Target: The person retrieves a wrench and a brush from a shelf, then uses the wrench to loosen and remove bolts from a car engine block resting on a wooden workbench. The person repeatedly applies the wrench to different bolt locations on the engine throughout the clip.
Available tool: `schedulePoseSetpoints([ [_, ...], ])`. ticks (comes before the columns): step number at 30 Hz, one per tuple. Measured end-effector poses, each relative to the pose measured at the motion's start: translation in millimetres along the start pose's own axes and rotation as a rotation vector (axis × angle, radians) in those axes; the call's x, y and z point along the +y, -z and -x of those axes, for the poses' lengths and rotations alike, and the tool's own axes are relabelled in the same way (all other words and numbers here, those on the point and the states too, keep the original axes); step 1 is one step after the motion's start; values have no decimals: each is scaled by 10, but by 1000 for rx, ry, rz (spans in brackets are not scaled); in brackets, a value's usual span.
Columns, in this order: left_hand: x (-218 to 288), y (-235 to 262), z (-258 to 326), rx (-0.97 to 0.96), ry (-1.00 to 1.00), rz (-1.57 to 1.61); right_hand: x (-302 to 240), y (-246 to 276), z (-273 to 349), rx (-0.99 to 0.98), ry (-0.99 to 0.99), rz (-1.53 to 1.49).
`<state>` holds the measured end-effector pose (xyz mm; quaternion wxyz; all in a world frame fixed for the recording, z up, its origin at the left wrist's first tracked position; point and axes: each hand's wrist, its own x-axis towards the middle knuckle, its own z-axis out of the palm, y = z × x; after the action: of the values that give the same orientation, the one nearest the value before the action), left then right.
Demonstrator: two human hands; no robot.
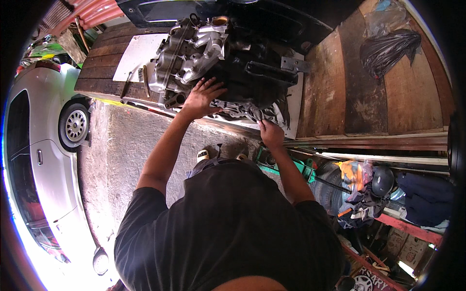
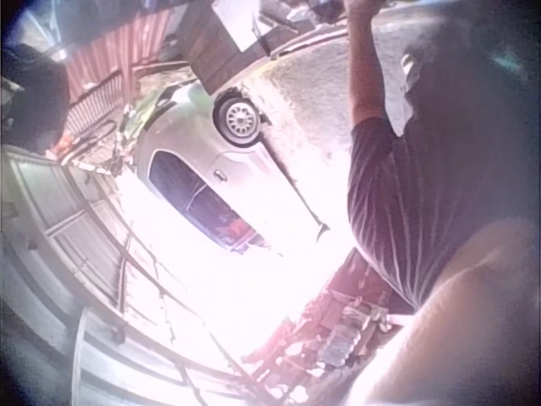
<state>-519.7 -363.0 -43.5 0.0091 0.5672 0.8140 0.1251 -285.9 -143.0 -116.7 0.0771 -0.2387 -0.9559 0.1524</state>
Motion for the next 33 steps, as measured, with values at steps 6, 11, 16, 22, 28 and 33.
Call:
schedulePoseSetpoints([
  [6,-38,-66,-2,55,10,56,-342,827,-373,-189,140,153],
  [11,120,-84,94,126,116,101,-595,1025,-735,-260,370,350],
  [16,309,-214,225,215,259,77,-617,1033,-743,-366,375,446],
  [22,363,-284,235,244,374,33,-261,1224,-386,-365,119,185],
  [28,358,-353,210,269,370,36,-41,1026,100,-334,-104,7],
  [33,354,-330,190,265,360,26,-43,900,181,-305,-98,-105],
])
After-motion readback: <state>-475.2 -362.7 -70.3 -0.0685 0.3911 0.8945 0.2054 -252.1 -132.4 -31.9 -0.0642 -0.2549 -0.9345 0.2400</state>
